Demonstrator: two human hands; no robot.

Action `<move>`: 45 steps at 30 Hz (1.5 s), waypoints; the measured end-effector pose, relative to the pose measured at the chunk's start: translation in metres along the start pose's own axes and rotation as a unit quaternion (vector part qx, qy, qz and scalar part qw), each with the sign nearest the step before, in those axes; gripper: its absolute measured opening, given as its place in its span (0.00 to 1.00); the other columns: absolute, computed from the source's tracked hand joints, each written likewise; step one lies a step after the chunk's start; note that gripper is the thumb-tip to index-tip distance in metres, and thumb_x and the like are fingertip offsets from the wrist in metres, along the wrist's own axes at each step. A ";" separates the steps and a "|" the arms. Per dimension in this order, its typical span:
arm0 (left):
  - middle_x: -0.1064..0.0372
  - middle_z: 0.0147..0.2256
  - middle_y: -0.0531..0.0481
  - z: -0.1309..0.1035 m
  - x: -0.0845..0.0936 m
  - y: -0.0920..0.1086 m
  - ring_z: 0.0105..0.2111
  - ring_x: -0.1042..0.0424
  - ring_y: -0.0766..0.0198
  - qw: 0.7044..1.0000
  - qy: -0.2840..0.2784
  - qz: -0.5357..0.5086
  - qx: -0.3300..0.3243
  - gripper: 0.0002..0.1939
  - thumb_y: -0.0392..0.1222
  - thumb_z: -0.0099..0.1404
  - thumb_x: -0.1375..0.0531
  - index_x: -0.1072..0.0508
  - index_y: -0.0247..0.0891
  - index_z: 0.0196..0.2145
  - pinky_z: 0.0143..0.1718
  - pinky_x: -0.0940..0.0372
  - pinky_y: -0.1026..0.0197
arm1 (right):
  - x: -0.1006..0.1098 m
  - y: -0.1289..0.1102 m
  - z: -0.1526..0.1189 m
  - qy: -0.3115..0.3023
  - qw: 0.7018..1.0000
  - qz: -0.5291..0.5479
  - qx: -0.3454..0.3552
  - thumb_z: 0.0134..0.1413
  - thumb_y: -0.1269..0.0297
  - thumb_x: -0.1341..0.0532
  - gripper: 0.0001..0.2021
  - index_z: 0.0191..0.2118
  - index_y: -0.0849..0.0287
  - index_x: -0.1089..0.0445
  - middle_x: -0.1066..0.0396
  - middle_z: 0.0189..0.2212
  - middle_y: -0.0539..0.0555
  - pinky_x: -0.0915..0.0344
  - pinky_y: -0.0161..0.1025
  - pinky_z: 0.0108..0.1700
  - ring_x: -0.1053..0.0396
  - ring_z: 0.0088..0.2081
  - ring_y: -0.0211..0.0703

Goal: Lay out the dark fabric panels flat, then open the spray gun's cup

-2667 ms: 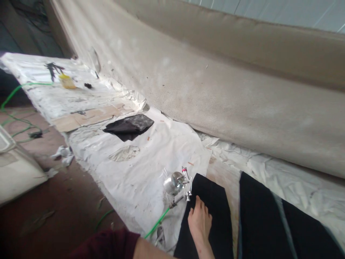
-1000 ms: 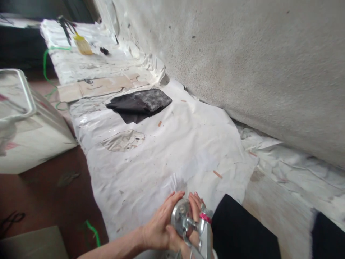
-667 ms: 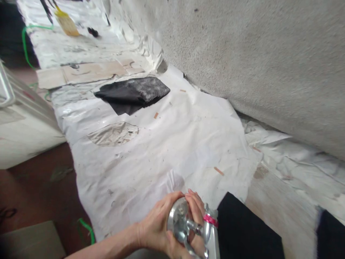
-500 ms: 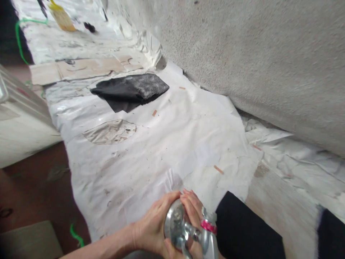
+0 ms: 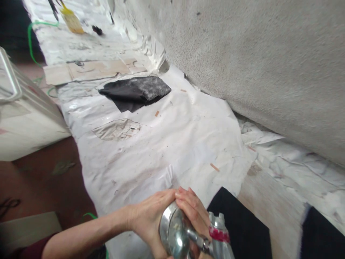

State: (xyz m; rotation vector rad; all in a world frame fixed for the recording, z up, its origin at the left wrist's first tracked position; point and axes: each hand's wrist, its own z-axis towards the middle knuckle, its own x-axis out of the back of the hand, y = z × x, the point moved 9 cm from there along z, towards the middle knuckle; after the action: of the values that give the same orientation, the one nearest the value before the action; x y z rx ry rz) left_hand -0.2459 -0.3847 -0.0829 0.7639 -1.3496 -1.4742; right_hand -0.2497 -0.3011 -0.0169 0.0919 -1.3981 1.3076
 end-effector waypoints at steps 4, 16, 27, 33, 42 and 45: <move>0.33 0.44 0.48 -0.012 0.010 0.042 0.42 0.30 0.54 0.999 -0.012 0.003 -0.034 0.43 0.56 0.36 0.31 0.37 0.40 0.49 0.47 0.32 0.53 | 0.008 -0.035 0.000 0.031 0.999 0.027 -0.004 0.61 0.50 0.49 0.21 0.56 0.52 0.40 0.34 0.54 0.56 0.46 0.63 0.63 0.41 0.59 0.58; 0.39 0.58 0.40 -0.078 0.025 0.091 0.55 0.35 0.48 0.996 0.017 0.014 -0.091 0.60 0.54 0.35 0.27 0.51 0.42 0.62 0.58 0.39 0.50 | 0.001 -0.097 -0.014 0.022 0.981 0.161 -0.107 0.47 0.45 0.37 0.37 0.60 0.56 0.44 0.42 0.60 0.61 0.45 0.66 0.62 0.48 0.62 0.67; 0.35 0.53 0.42 -0.172 0.028 0.077 0.51 0.32 0.47 0.994 0.081 0.037 0.063 0.58 0.53 0.32 0.26 0.46 0.42 0.59 0.54 0.38 0.48 | 0.011 -0.176 -0.031 0.041 0.997 0.064 -0.024 0.47 0.46 0.37 0.38 0.61 0.59 0.45 0.42 0.59 0.64 0.47 0.69 0.62 0.47 0.61 0.69; 0.36 0.55 0.43 -0.220 0.013 0.089 0.53 0.35 0.46 0.984 0.144 0.041 0.098 0.58 0.50 0.32 0.26 0.47 0.43 0.60 0.56 0.40 0.47 | 0.003 -0.184 -0.060 0.061 0.994 0.093 -0.022 0.43 0.46 0.35 0.39 0.60 0.54 0.45 0.41 0.59 0.62 0.49 0.71 0.62 0.47 0.61 0.69; 0.36 0.55 0.42 -0.295 -0.014 0.115 0.53 0.35 0.46 0.968 0.233 0.033 0.084 0.59 0.49 0.32 0.26 0.47 0.42 0.60 0.58 0.41 0.48 | -0.018 -0.217 -0.109 0.067 0.982 0.177 -0.027 0.46 0.49 0.35 0.37 0.60 0.55 0.44 0.42 0.59 0.63 0.51 0.69 0.63 0.48 0.62 0.66; 0.37 0.55 0.41 -0.318 -0.017 0.121 0.53 0.35 0.46 0.963 0.250 0.034 0.093 0.59 0.51 0.31 0.25 0.47 0.41 0.59 0.58 0.41 0.47 | -0.030 -0.231 -0.118 0.048 0.980 0.192 -0.011 0.46 0.51 0.35 0.37 0.61 0.57 0.45 0.43 0.60 0.64 0.49 0.68 0.63 0.48 0.62 0.66</move>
State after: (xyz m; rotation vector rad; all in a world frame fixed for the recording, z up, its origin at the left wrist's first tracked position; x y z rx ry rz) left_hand 0.0778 -0.4766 -0.0297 1.1118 -1.1157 -1.0139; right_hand -0.0053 -0.3214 0.0713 -0.2651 -1.3903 1.5890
